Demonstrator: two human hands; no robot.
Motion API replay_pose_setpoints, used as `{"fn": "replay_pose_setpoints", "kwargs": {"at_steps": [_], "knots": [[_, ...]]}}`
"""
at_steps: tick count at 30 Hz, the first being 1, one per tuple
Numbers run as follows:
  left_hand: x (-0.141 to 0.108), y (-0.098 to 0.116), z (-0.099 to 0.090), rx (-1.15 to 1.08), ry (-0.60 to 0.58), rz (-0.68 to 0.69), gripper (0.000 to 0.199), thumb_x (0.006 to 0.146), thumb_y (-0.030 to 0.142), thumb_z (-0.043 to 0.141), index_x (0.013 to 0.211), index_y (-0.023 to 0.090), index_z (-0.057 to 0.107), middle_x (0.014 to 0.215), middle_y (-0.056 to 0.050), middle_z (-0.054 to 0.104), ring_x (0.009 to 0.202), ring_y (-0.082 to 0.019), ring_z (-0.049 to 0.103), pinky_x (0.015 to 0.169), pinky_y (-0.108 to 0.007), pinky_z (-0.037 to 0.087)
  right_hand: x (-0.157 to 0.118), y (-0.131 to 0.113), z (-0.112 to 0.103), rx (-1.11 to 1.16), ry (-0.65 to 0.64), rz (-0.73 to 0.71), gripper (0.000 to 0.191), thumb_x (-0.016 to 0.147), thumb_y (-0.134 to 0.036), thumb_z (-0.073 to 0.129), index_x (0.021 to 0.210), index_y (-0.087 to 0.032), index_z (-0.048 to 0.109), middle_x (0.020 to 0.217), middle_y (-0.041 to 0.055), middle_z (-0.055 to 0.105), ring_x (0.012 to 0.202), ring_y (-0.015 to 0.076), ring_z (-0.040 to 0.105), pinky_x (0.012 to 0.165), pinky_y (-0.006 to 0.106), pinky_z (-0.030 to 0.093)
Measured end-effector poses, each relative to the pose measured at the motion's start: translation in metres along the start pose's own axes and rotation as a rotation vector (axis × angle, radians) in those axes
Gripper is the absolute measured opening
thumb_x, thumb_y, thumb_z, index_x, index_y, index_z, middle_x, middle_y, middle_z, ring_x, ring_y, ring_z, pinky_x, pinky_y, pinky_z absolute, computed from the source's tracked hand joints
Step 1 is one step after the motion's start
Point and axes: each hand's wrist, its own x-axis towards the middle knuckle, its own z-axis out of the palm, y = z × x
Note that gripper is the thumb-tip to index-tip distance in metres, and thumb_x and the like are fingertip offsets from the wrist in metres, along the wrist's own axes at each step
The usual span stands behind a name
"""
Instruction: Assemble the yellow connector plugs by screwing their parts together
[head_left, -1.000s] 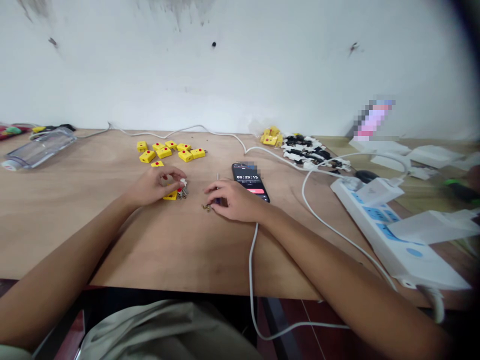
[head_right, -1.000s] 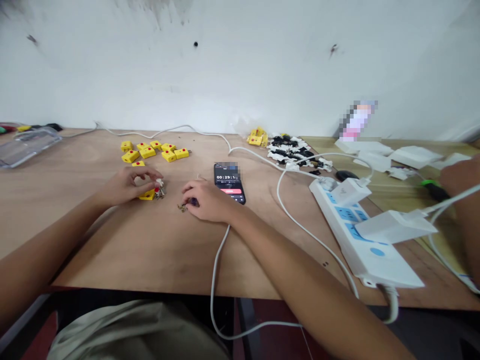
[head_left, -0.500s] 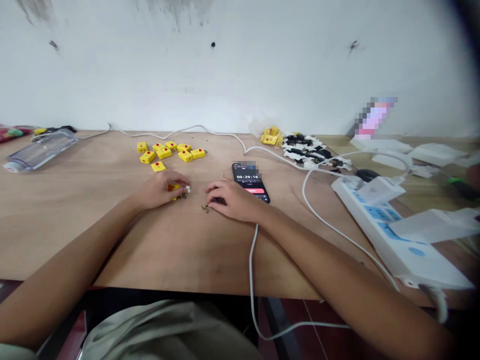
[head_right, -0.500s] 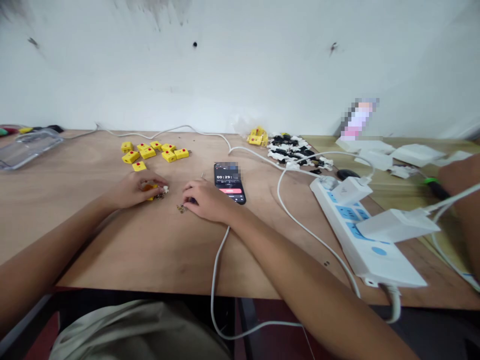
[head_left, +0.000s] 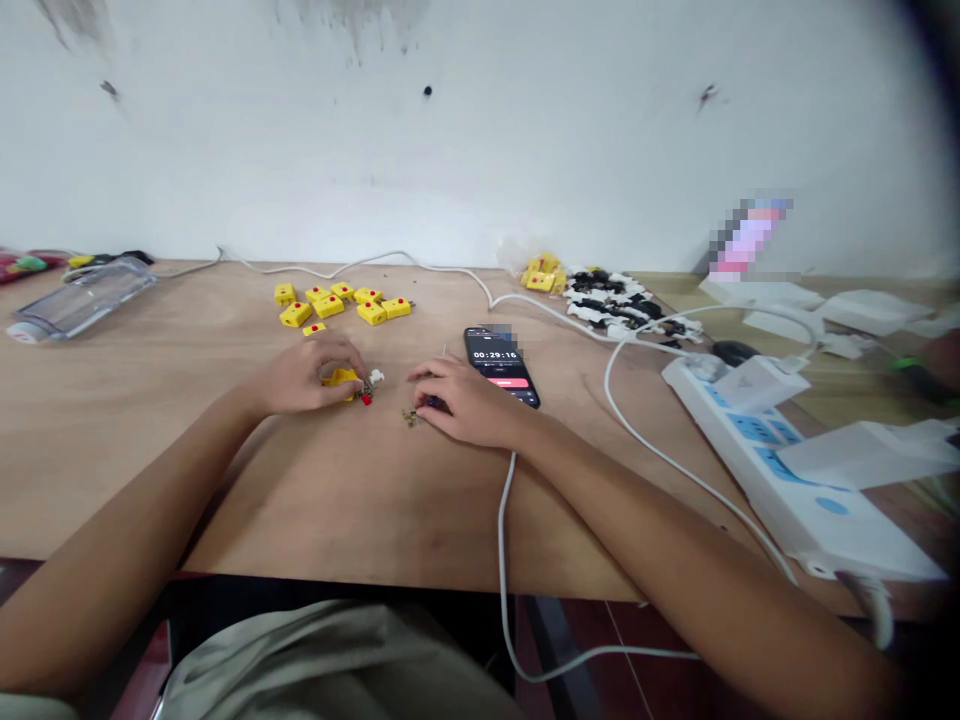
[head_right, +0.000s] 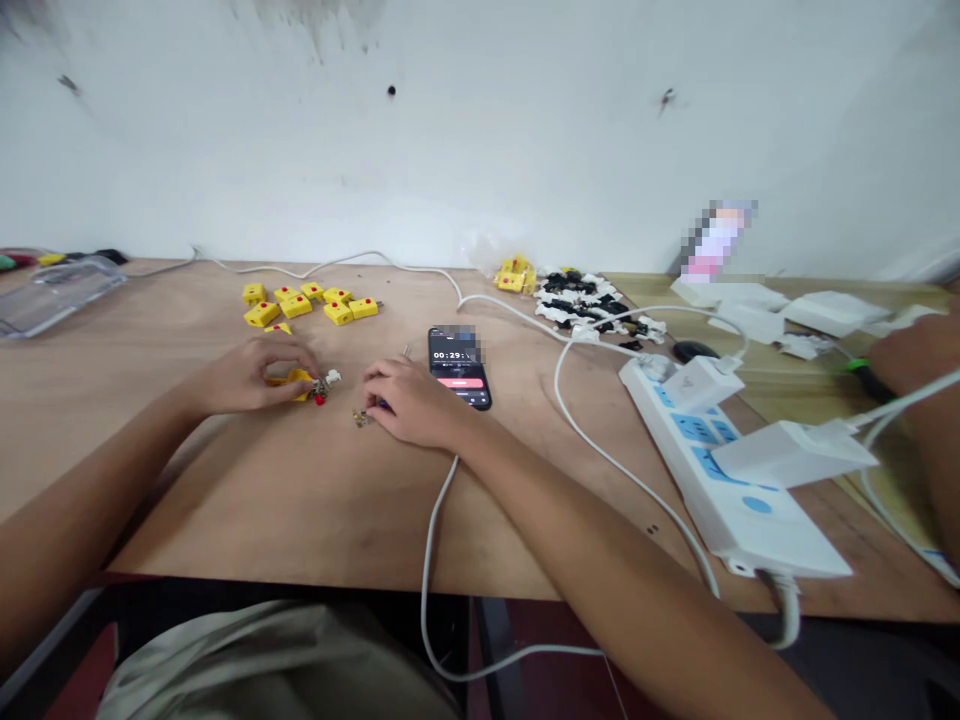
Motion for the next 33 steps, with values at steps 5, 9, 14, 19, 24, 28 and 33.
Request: {"fn": "replay_pose_setpoints", "kwargs": {"at_steps": [5, 9, 14, 19, 24, 28, 33], "knots": [[0.000, 0.001, 0.001, 0.006, -0.007, 0.130, 0.016, 0.084, 0.028, 0.065, 0.095, 0.020, 0.074, 0.106, -0.007, 0.068, 0.099, -0.022, 0.064, 0.091, -0.034, 0.050, 0.000, 0.000, 0.001, 0.020, 0.012, 0.002, 0.012, 0.090, -0.019, 0.062, 0.090, -0.016, 0.073, 0.121, 0.0124, 0.067, 0.115, 0.0270, 0.059, 0.102, 0.043, 0.044], [-0.001, -0.001, 0.007, 0.022, -0.016, 0.166, 0.016, 0.085, 0.026, 0.064, 0.095, 0.020, 0.075, 0.109, -0.009, 0.066, 0.101, -0.022, 0.063, 0.091, -0.035, 0.050, 0.001, 0.001, 0.003, 0.016, 0.028, -0.003, 0.012, 0.091, -0.020, 0.063, 0.089, -0.017, 0.074, 0.120, 0.0113, 0.067, 0.113, 0.0260, 0.060, 0.101, 0.043, 0.045], [0.000, -0.001, 0.010, 0.030, -0.010, 0.123, 0.016, 0.088, 0.028, 0.062, 0.094, 0.020, 0.074, 0.108, -0.008, 0.065, 0.102, -0.023, 0.063, 0.092, -0.036, 0.050, 0.002, 0.002, 0.005, 0.023, 0.032, -0.010, 0.015, 0.093, -0.018, 0.060, 0.090, -0.018, 0.075, 0.120, 0.0114, 0.067, 0.113, 0.0248, 0.061, 0.100, 0.043, 0.045], [0.001, 0.001, 0.014, 0.083, 0.018, 0.103, 0.038, 0.085, 0.029, 0.064, 0.120, 0.016, 0.065, 0.121, -0.012, 0.064, 0.114, -0.028, 0.060, 0.101, -0.041, 0.047, 0.002, 0.001, 0.006, 0.029, 0.031, -0.014, 0.016, 0.093, -0.018, 0.060, 0.092, -0.018, 0.076, 0.121, 0.0107, 0.067, 0.114, 0.0248, 0.060, 0.102, 0.043, 0.044], [0.003, 0.002, 0.017, 0.061, -0.068, 0.089, 0.043, 0.088, 0.030, 0.060, 0.130, 0.019, 0.062, 0.128, -0.012, 0.064, 0.116, -0.028, 0.061, 0.103, -0.039, 0.047, 0.001, 0.002, 0.006, 0.050, 0.028, -0.019, 0.017, 0.092, -0.017, 0.060, 0.095, -0.019, 0.077, 0.122, 0.0107, 0.067, 0.115, 0.0246, 0.060, 0.104, 0.044, 0.043], [0.004, 0.004, 0.016, 0.024, -0.076, 0.098, 0.038, 0.089, 0.031, 0.059, 0.125, 0.020, 0.066, 0.118, -0.011, 0.068, 0.107, -0.026, 0.064, 0.097, -0.038, 0.050, 0.001, 0.002, 0.006, 0.067, 0.034, -0.015, 0.017, 0.092, -0.017, 0.061, 0.090, -0.019, 0.077, 0.122, 0.0110, 0.067, 0.114, 0.0246, 0.060, 0.102, 0.044, 0.045], [0.004, 0.002, 0.015, 0.020, -0.079, 0.114, 0.035, 0.090, 0.030, 0.059, 0.123, 0.019, 0.066, 0.121, -0.012, 0.067, 0.110, -0.026, 0.063, 0.098, -0.038, 0.049, 0.002, -0.001, 0.004, 0.031, 0.026, -0.024, 0.017, 0.093, -0.018, 0.058, 0.089, -0.019, 0.075, 0.123, 0.0117, 0.066, 0.117, 0.0256, 0.059, 0.103, 0.045, 0.044]]}}
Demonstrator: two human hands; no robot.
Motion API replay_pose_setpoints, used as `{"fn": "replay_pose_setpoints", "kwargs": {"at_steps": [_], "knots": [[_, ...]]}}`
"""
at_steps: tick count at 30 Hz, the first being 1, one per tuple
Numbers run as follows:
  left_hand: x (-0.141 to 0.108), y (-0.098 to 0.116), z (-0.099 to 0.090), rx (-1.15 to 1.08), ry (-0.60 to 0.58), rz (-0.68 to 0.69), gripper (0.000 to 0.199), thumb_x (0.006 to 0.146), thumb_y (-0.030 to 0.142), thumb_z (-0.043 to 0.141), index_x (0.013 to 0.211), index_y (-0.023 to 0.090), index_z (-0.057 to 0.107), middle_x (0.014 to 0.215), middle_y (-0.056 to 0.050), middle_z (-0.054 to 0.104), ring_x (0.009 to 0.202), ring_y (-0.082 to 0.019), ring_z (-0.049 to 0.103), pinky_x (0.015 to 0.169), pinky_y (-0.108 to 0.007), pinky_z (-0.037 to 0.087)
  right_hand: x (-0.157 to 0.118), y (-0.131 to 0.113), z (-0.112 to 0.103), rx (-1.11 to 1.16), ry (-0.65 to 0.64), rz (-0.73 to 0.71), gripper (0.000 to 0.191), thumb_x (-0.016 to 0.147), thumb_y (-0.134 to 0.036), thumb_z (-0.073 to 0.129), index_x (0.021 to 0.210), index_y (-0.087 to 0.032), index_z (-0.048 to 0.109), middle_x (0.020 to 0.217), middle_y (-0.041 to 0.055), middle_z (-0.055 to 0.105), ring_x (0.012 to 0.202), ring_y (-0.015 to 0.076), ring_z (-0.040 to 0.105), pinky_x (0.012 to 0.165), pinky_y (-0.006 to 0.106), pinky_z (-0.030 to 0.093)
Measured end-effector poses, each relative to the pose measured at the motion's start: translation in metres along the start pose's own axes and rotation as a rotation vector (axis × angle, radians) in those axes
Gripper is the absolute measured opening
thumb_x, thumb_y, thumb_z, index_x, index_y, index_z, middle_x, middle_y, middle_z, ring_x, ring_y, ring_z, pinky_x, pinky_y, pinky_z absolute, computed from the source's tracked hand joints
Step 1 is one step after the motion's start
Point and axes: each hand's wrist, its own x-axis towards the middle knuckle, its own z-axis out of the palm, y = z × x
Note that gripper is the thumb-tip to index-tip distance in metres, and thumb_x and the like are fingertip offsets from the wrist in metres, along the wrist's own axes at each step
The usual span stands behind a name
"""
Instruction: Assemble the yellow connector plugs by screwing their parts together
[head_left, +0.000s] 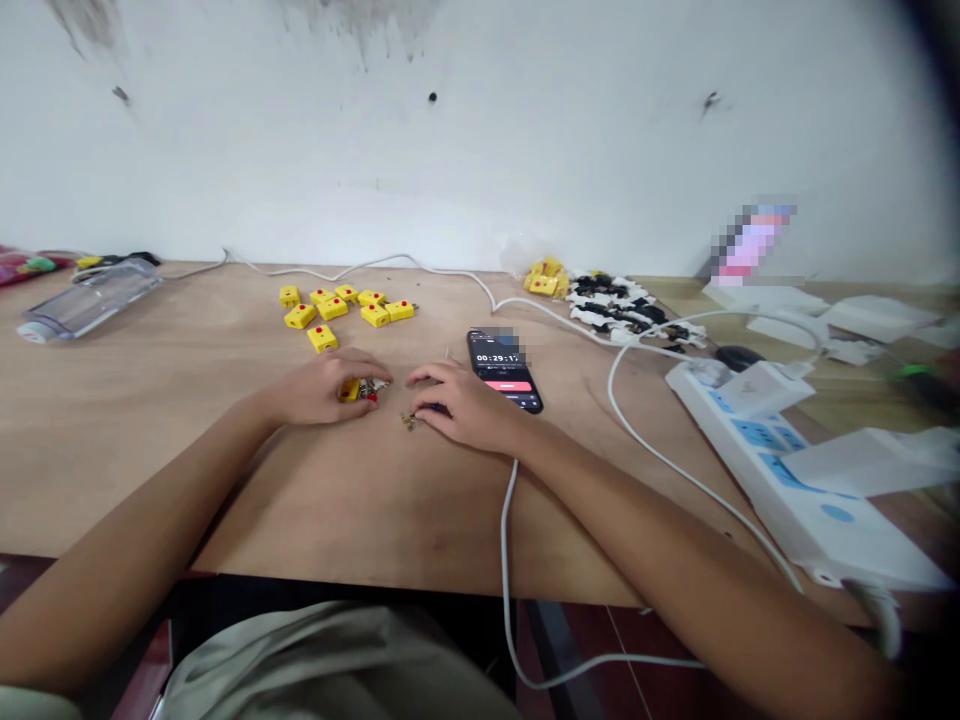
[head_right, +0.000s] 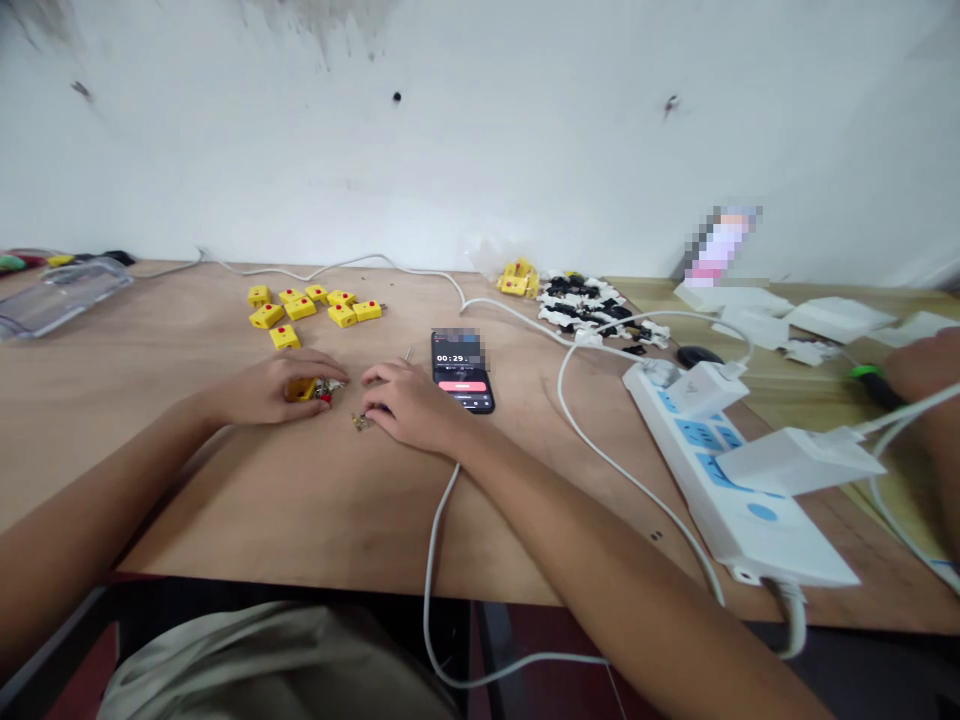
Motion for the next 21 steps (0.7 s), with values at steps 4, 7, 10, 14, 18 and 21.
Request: {"fn": "replay_pose_setpoints", "kwargs": {"at_steps": [4, 7, 10, 14, 18, 21], "knots": [[-0.001, -0.002, 0.000, -0.004, -0.010, -0.017, 0.038, 0.090, 0.031, 0.060, 0.126, 0.019, 0.064, 0.122, -0.012, 0.067, 0.110, -0.026, 0.062, 0.097, -0.038, 0.049, 0.000, -0.001, -0.003, -0.034, 0.012, -0.024, 0.017, 0.095, -0.018, 0.055, 0.089, -0.017, 0.071, 0.125, 0.0133, 0.065, 0.119, 0.0261, 0.058, 0.105, 0.047, 0.041], [-0.001, -0.002, -0.001, -0.009, -0.021, -0.022, 0.040, 0.091, 0.032, 0.059, 0.129, 0.018, 0.062, 0.123, -0.012, 0.066, 0.110, -0.025, 0.062, 0.097, -0.038, 0.049, 0.001, 0.001, -0.004, -0.043, 0.065, 0.001, 0.018, 0.098, -0.019, 0.051, 0.093, -0.016, 0.068, 0.122, 0.0137, 0.066, 0.116, 0.0248, 0.058, 0.104, 0.044, 0.041], [-0.002, -0.001, -0.002, -0.021, -0.019, -0.027, 0.040, 0.091, 0.031, 0.060, 0.129, 0.018, 0.061, 0.124, -0.013, 0.066, 0.112, -0.026, 0.062, 0.098, -0.038, 0.049, 0.006, 0.005, -0.003, -0.111, 0.068, 0.047, 0.018, 0.097, -0.018, 0.051, 0.095, -0.015, 0.068, 0.117, 0.0140, 0.067, 0.110, 0.0241, 0.060, 0.100, 0.041, 0.042], [-0.004, -0.004, -0.003, -0.022, 0.003, -0.017, 0.043, 0.088, 0.030, 0.061, 0.128, 0.017, 0.061, 0.127, -0.013, 0.065, 0.116, -0.027, 0.061, 0.102, -0.040, 0.047, 0.021, 0.007, 0.001, -0.263, -0.023, 0.081, 0.019, 0.097, -0.019, 0.052, 0.096, -0.013, 0.070, 0.104, 0.0129, 0.068, 0.098, 0.0240, 0.060, 0.091, 0.038, 0.043], [-0.007, -0.008, -0.005, -0.016, 0.031, -0.039, 0.044, 0.089, 0.032, 0.058, 0.131, 0.018, 0.059, 0.130, -0.014, 0.063, 0.120, -0.028, 0.059, 0.104, -0.043, 0.046, 0.040, 0.000, 0.007, -0.282, -0.118, 0.078, 0.020, 0.097, -0.020, 0.053, 0.093, -0.014, 0.071, 0.096, 0.0115, 0.067, 0.092, 0.0223, 0.060, 0.084, 0.034, 0.043], [-0.008, -0.007, -0.006, -0.024, 0.035, -0.046, 0.044, 0.090, 0.030, 0.057, 0.133, 0.019, 0.058, 0.132, -0.013, 0.063, 0.121, -0.028, 0.059, 0.104, -0.043, 0.046, 0.050, -0.007, 0.012, -0.238, -0.131, 0.063, 0.019, 0.097, -0.022, 0.055, 0.091, -0.015, 0.071, 0.096, 0.0102, 0.068, 0.088, 0.0201, 0.061, 0.080, 0.032, 0.042]]}}
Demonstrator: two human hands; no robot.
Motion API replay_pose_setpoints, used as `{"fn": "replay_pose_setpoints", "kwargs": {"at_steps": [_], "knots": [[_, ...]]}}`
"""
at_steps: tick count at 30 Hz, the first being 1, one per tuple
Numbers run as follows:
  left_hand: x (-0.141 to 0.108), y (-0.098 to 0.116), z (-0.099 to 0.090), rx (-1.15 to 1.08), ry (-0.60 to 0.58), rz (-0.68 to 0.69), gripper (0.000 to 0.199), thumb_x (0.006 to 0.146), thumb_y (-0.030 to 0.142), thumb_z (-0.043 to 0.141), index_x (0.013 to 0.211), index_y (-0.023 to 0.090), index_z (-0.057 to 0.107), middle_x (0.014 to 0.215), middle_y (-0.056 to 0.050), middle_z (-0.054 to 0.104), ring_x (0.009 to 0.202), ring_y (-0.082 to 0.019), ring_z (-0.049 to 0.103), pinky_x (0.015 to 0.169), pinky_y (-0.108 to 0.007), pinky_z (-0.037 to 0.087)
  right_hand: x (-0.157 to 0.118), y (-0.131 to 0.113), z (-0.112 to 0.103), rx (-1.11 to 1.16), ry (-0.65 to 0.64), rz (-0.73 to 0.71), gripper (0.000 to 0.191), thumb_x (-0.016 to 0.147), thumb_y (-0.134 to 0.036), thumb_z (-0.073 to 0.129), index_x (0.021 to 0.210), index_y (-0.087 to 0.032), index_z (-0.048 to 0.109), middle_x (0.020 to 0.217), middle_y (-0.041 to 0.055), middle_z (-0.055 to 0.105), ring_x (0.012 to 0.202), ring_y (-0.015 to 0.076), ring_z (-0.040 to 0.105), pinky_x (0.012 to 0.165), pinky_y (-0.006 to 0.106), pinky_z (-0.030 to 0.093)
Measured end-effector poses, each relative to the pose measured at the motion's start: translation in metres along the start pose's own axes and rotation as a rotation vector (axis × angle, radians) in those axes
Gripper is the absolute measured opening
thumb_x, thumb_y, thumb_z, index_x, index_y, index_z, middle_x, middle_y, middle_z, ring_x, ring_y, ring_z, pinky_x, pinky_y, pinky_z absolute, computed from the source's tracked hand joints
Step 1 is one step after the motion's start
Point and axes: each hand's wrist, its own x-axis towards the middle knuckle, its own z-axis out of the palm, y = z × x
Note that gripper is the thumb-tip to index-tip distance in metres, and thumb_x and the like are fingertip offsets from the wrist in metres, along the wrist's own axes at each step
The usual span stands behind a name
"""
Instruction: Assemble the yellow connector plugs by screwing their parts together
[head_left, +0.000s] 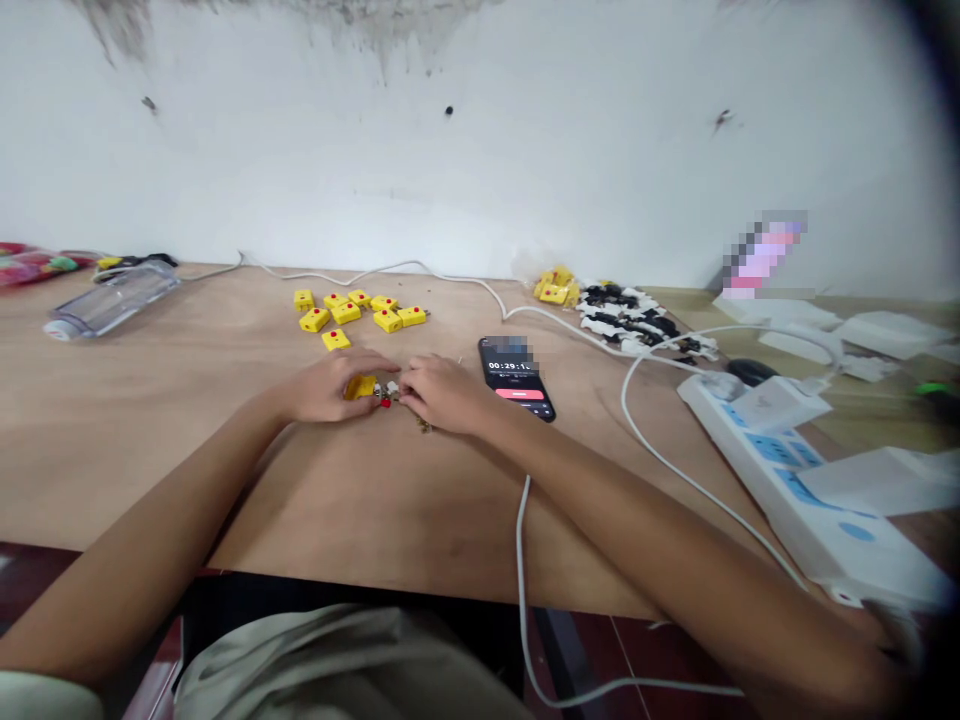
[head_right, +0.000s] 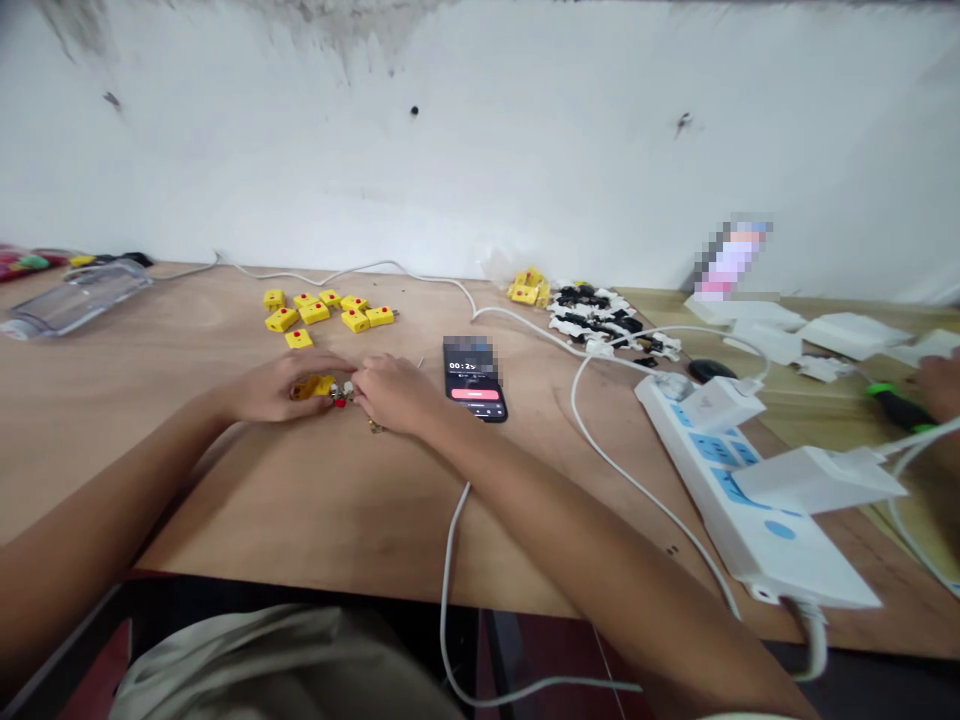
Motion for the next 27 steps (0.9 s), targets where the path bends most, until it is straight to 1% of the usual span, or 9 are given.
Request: {"fn": "replay_pose_setpoints", "kwargs": {"at_steps": [3, 7, 10, 13, 15, 18, 21, 24, 27], "knots": [[0.001, 0.003, -0.001, -0.015, 0.001, 0.026, 0.042, 0.090, 0.027, 0.057, 0.132, 0.020, 0.059, 0.130, -0.012, 0.064, 0.118, -0.027, 0.060, 0.102, -0.042, 0.047, -0.001, -0.003, -0.002, 0.041, 0.047, 0.015, 0.024, 0.099, -0.023, 0.050, 0.095, -0.014, 0.072, 0.096, 0.0109, 0.070, 0.088, 0.0201, 0.062, 0.080, 0.033, 0.042], [0.004, 0.007, 0.003, -0.012, 0.017, 0.063, 0.038, 0.088, 0.025, 0.059, 0.125, 0.020, 0.065, 0.127, -0.012, 0.066, 0.116, -0.027, 0.062, 0.101, -0.041, 0.048, -0.019, 0.003, -0.013, 0.177, 0.089, -0.017, 0.025, 0.098, -0.018, 0.047, 0.097, -0.015, 0.072, 0.096, 0.0090, 0.072, 0.091, 0.0194, 0.063, 0.085, 0.033, 0.044], [0.008, 0.009, 0.010, 0.011, 0.009, 0.090, 0.035, 0.088, 0.026, 0.061, 0.121, 0.021, 0.069, 0.127, -0.011, 0.066, 0.116, -0.027, 0.062, 0.103, -0.040, 0.047, -0.037, 0.010, -0.020, 0.281, 0.084, -0.087, 0.018, 0.093, -0.027, 0.061, 0.105, -0.018, 0.070, 0.104, 0.0076, 0.072, 0.098, 0.0206, 0.064, 0.093, 0.036, 0.045], [0.010, 0.011, 0.014, 0.033, -0.012, 0.128, 0.031, 0.087, 0.023, 0.061, 0.117, 0.022, 0.072, 0.124, -0.010, 0.068, 0.117, -0.027, 0.061, 0.103, -0.040, 0.046, -0.047, 0.013, -0.019, 0.277, 0.004, -0.123, 0.038, 0.082, -0.040, 0.075, 0.112, -0.017, 0.069, 0.116, 0.0113, 0.069, 0.110, 0.0261, 0.061, 0.100, 0.042, 0.042], [0.010, 0.013, 0.014, 0.029, 0.009, 0.120, 0.031, 0.087, 0.023, 0.062, 0.116, 0.022, 0.072, 0.124, -0.011, 0.068, 0.117, -0.027, 0.061, 0.104, -0.040, 0.045, -0.048, 0.013, -0.016, 0.263, -0.022, -0.129, 0.030, 0.084, -0.037, 0.074, 0.107, -0.017, 0.071, 0.116, 0.0113, 0.069, 0.110, 0.0261, 0.061, 0.100, 0.043, 0.041], [0.008, 0.017, 0.012, 0.000, 0.103, 0.068, 0.032, 0.089, 0.029, 0.062, 0.118, 0.020, 0.070, 0.125, -0.012, 0.067, 0.118, -0.028, 0.060, 0.106, -0.042, 0.045, -0.046, 0.013, -0.011, 0.259, 0.016, -0.113, 0.013, 0.089, -0.027, 0.068, 0.097, -0.019, 0.071, 0.108, 0.0086, 0.071, 0.107, 0.0236, 0.062, 0.101, 0.044, 0.036], [0.008, 0.019, 0.011, -0.014, 0.160, 0.032, 0.030, 0.091, 0.033, 0.060, 0.115, 0.019, 0.071, 0.121, -0.012, 0.069, 0.115, -0.028, 0.062, 0.104, -0.042, 0.046, -0.045, 0.013, -0.007, 0.267, 0.051, -0.089, 0.011, 0.089, -0.026, 0.068, 0.097, -0.018, 0.070, 0.106, 0.0080, 0.072, 0.104, 0.0226, 0.064, 0.099, 0.043, 0.034], [0.009, 0.020, 0.012, -0.021, 0.137, 0.032, 0.028, 0.091, 0.031, 0.058, 0.113, 0.018, 0.071, 0.115, -0.011, 0.070, 0.109, -0.026, 0.064, 0.099, -0.039, 0.049, -0.043, 0.012, -0.004, 0.256, 0.070, -0.065, 0.011, 0.090, -0.027, 0.067, 0.095, -0.018, 0.069, 0.103, 0.0070, 0.073, 0.101, 0.0218, 0.064, 0.096, 0.041, 0.034], [0.012, 0.022, 0.014, -0.038, 0.134, 0.026, 0.025, 0.091, 0.030, 0.058, 0.108, 0.018, 0.071, 0.108, -0.010, 0.072, 0.103, -0.024, 0.065, 0.093, -0.036, 0.050, -0.041, 0.010, -0.002, 0.223, 0.129, -0.045, 0.011, 0.090, -0.027, 0.067, 0.095, -0.018, 0.068, 0.100, 0.0060, 0.074, 0.100, 0.0220, 0.063, 0.096, 0.040, 0.032]]}}
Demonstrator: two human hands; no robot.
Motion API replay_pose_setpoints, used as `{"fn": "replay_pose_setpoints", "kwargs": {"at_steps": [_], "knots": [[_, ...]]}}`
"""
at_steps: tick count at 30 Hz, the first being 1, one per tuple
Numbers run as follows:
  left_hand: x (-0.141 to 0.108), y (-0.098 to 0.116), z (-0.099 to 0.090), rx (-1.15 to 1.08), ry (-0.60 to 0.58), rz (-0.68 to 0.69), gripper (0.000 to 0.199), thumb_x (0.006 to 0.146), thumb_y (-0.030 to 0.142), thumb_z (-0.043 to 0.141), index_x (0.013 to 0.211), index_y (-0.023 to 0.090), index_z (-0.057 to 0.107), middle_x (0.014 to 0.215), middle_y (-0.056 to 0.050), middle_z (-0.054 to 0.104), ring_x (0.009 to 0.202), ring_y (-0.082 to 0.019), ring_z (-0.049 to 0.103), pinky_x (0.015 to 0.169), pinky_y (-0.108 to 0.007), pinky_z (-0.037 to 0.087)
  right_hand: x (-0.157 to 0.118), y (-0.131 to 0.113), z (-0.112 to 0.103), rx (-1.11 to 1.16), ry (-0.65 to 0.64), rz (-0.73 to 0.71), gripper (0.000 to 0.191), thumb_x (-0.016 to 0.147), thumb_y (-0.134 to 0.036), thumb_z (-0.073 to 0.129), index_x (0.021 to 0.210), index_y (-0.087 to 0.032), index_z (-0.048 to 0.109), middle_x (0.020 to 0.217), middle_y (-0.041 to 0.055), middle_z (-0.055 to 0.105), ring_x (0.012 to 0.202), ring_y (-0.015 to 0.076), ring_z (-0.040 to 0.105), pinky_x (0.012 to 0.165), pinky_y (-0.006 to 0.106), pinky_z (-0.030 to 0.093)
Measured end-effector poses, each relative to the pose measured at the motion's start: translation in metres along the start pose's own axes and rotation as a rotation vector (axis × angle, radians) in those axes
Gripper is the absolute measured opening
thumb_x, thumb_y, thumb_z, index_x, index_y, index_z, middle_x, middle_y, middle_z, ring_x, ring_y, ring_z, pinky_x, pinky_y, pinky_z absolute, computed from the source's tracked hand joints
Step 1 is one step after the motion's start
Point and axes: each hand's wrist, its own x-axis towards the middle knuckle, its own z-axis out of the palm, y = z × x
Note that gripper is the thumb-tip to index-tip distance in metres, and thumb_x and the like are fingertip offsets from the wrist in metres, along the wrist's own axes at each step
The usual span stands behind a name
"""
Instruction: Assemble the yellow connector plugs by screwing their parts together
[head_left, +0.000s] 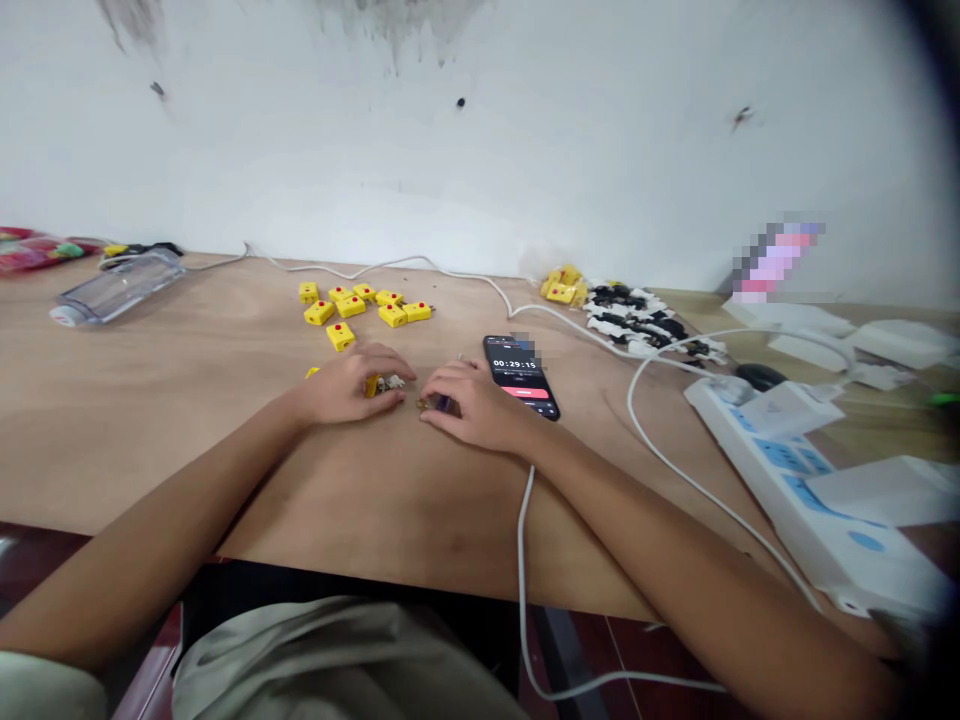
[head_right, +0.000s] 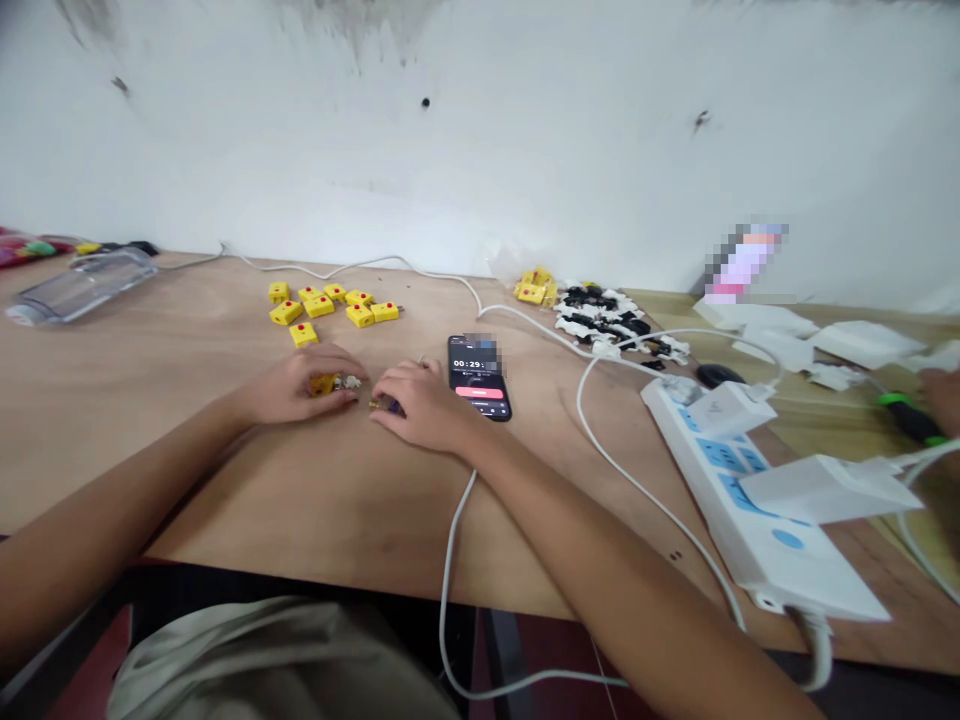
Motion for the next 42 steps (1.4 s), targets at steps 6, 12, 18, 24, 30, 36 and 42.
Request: {"fn": "replay_pose_setpoints", "kwargs": {"at_steps": [6, 12, 18, 24, 30, 36, 42], "knots": [[0.002, 0.005, -0.001, -0.014, 0.075, -0.144, 0.033, 0.095, 0.042, 0.050, 0.088, 0.017, 0.070, 0.085, -0.006, 0.072, 0.084, -0.021, 0.063, 0.079, -0.033, 0.048, 0.008, -0.010, 0.009, -0.119, 0.194, 0.012, 0.015, 0.095, -0.030, 0.062, 0.101, -0.018, 0.065, 0.109, 0.0084, 0.073, 0.105, 0.0238, 0.063, 0.096, 0.039, 0.032], [0.001, 0.007, -0.001, 0.086, 0.040, -0.171, 0.051, 0.102, 0.048, 0.031, 0.076, 0.017, 0.062, 0.070, -0.004, 0.061, 0.074, -0.020, 0.056, 0.069, -0.032, 0.041, 0.013, -0.018, 0.014, -0.207, 0.281, 0.017, 0.020, 0.098, -0.033, 0.057, 0.106, -0.016, 0.064, 0.113, 0.0107, 0.073, 0.102, 0.0244, 0.064, 0.094, 0.039, 0.033], [0.003, 0.008, 0.006, 0.024, 0.011, -0.169, 0.043, 0.103, 0.042, 0.034, 0.073, 0.017, 0.053, 0.069, -0.002, 0.057, 0.070, -0.017, 0.053, 0.066, -0.029, 0.040, 0.014, -0.020, 0.017, -0.234, 0.325, 0.007, 0.021, 0.097, -0.034, 0.058, 0.107, -0.017, 0.064, 0.114, 0.0101, 0.074, 0.103, 0.0239, 0.064, 0.090, 0.039, 0.034], [0.005, 0.010, 0.010, -0.041, 0.001, -0.165, 0.040, 0.103, 0.037, 0.033, 0.075, 0.016, 0.053, 0.071, -0.002, 0.059, 0.067, -0.016, 0.054, 0.065, -0.028, 0.040, 0.014, -0.018, 0.020, -0.256, 0.364, 0.014, 0.018, 0.097, -0.032, 0.059, 0.103, -0.017, 0.065, 0.107, 0.0079, 0.075, 0.101, 0.0227, 0.065, 0.090, 0.039, 0.035], [0.003, 0.011, 0.009, -0.101, -0.009, -0.205, 0.043, 0.103, 0.040, 0.030, 0.070, 0.017, 0.047, 0.068, -0.001, 0.055, 0.064, -0.014, 0.052, 0.063, -0.028, 0.038, 0.013, -0.019, 0.020, -0.200, 0.376, 0.029, 0.021, 0.097, -0.035, 0.059, 0.106, -0.017, 0.065, 0.110, 0.0085, 0.075, 0.101, 0.0218, 0.066, 0.090, 0.038, 0.036], [0.004, 0.010, 0.009, -0.105, -0.008, -0.240, 0.044, 0.102, 0.043, 0.030, 0.071, 0.017, 0.048, 0.069, -0.001, 0.054, 0.065, -0.015, 0.051, 0.063, -0.028, 0.038, 0.014, -0.019, 0.020, -0.180, 0.380, 0.035, 0.021, 0.097, -0.035, 0.061, 0.105, -0.016, 0.066, 0.110, 0.0079, 0.075, 0.099, 0.0216, 0.066, 0.089, 0.038, 0.036], [0.003, 0.005, 0.008, -0.109, -0.002, -0.274, 0.042, 0.102, 0.041, 0.031, 0.071, 0.018, 0.046, 0.067, 0.000, 0.051, 0.063, -0.014, 0.049, 0.062, -0.028, 0.037, 0.014, -0.018, 0.020, -0.158, 0.366, 0.064, 0.020, 0.096, -0.034, 0.061, 0.104, -0.017, 0.066, 0.110, 0.0080, 0.075, 0.096, 0.0212, 0.066, 0.089, 0.037, 0.035]]}}
